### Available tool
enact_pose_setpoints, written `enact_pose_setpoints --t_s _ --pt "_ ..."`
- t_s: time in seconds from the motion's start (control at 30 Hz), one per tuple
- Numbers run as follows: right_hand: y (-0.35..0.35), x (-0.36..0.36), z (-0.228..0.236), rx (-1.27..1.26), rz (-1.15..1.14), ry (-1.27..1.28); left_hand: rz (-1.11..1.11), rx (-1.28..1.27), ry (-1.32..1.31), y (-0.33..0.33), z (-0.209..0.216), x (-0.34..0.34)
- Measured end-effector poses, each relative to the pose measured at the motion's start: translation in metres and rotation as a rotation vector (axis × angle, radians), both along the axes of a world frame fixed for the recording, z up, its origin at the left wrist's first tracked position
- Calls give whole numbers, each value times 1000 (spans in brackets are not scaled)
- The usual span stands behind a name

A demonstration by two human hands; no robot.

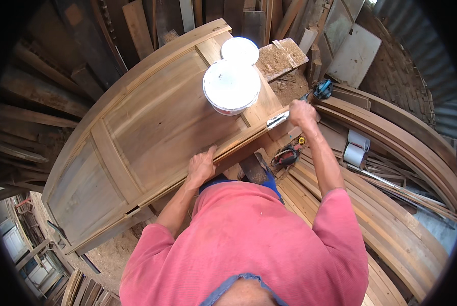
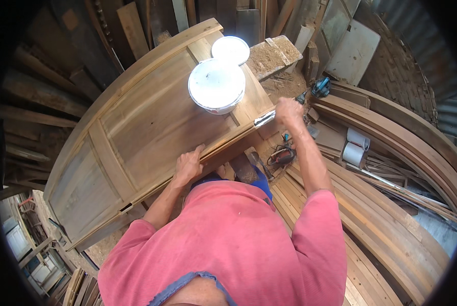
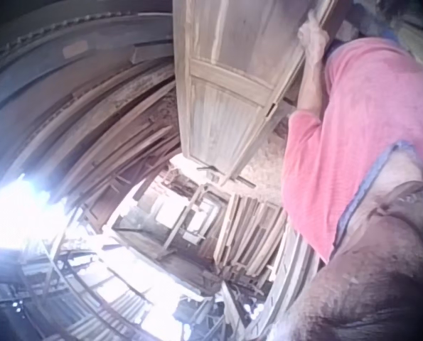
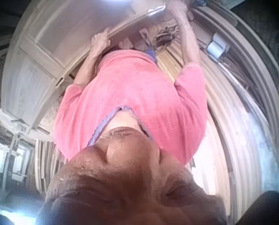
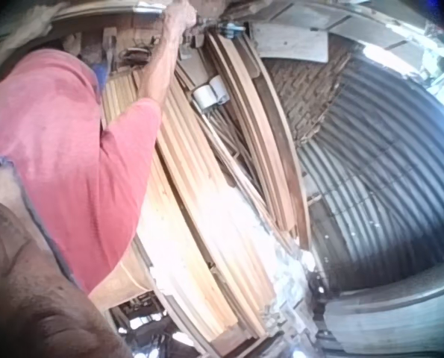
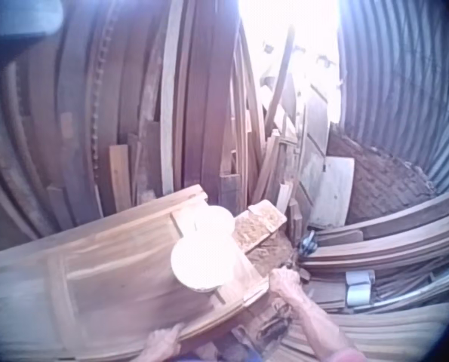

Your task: The person applies white putty to the joints and gaps of a wooden door using a small putty knife. They take putty from a bucket, spread it along the door's frame, and smooth it over the wood surfaces.

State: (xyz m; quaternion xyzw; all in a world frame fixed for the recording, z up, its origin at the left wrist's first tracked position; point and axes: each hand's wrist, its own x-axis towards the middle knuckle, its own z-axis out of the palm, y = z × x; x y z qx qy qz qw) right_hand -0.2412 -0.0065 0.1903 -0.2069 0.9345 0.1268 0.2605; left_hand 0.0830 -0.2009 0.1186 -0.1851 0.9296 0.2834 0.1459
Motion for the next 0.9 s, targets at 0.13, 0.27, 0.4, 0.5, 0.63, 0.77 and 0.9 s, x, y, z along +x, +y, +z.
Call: enact_pose_setpoints --t_s 0.13,0.27,0.4,0.5,0.63,0.77,0.9 --pt "7 -2 -21 -64 127 -13 -2 14 -10 -1 -1 -3" --pt "-38 49 -10 -36 167 -64 16 15 -53 -2 4 -4" --pt "2 -13 -7 -89 -107 103 -7 10 -30 -3 -2 -4" --pt "13 -26 4 -96 -55 105 -11 14 -15 -3 -3 -5" --pt "-5 15 -7 -66 125 10 -22 13 -1 -3 0 -4" --pt "21 -5 -11 -156 -73 49 -33 12 -27 -3 -1 -7" --pt "68 -29 -1 -377 -223 89 -42 9 -61 -5 0 -12"
